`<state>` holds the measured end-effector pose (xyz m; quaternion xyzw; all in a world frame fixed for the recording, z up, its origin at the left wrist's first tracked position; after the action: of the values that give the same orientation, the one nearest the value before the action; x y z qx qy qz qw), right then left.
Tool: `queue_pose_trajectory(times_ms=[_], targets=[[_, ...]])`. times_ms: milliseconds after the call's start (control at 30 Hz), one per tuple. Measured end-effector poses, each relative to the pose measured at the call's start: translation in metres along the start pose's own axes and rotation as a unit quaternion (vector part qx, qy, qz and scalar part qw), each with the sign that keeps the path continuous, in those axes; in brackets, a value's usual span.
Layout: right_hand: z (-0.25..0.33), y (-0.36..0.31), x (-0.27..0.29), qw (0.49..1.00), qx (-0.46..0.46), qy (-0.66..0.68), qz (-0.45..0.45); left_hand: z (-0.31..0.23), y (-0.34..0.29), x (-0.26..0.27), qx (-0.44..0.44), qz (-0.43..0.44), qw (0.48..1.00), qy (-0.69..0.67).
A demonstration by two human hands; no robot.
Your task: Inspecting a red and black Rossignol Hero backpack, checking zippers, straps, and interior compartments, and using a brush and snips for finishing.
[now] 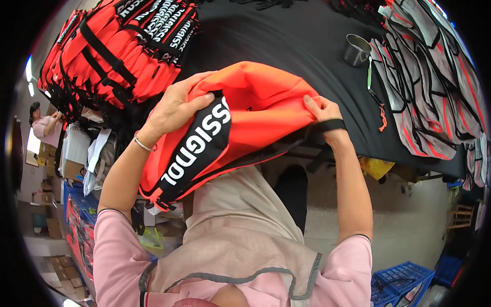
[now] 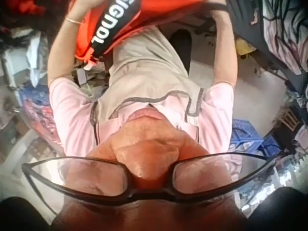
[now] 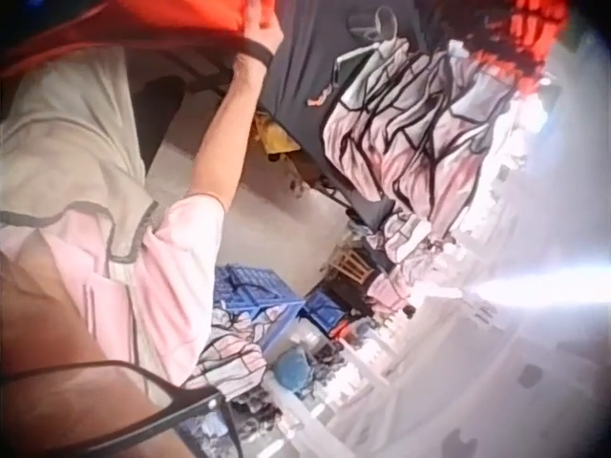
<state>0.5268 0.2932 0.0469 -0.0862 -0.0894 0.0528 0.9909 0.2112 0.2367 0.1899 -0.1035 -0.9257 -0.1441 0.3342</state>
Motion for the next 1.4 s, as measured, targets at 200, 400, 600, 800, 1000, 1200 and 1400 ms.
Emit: queue_pose_trajectory(times_ms=[200, 400, 600, 800, 1000, 1200, 1400], targets=[[-0.014, -0.104, 0.023, 0.837, 0.250, -0.456, 0.171, 0.020, 0.010, -0.008, 0.118, 0.055, 0.971, -0.198], [0.083, -0.185, -0.044, 0.817, 0.340, -0.146, 0.443, 0.003, 0.016, -0.006, 0.050, 0.051, 0.995, -0.071], [0.100, -0.095, -0.122, 0.790, 0.464, -0.400, 0.020, -0.065, 0.032, -0.024, -0.039, 0.063, 0.971, 0.227], [0.092, -0.116, -0.152, 0.761, 0.510, -0.396, 0.059, -0.048, 0.038, -0.028, -0.063, 0.033, 0.901, 0.427], [0.091, -0.211, -0.136, 0.721, 0.574, -0.387, 0.031, -0.007, 0.006, -0.006, -0.217, 0.016, 0.916, 0.337], [0.085, -0.231, -0.114, 0.734, 0.576, -0.356, 0.049, -0.018, -0.014, -0.016, -0.359, -0.023, 0.886, 0.294], [0.105, -0.231, -0.068, 0.767, 0.551, -0.316, 0.093, -0.036, -0.011, -0.022, -0.394, -0.033, 0.888, 0.233]])
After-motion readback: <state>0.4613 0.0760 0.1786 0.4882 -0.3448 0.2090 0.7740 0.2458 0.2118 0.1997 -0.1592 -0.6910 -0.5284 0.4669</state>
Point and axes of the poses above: each hand's wrist, its own y-axis towards the middle knuckle, its own x-axis out of the back of the hand, z = x × y, the point moved 7 cm from there along y, towards the middle knuckle, and after that the axes turned 3 degrees about -y, right-handed, at the moved point
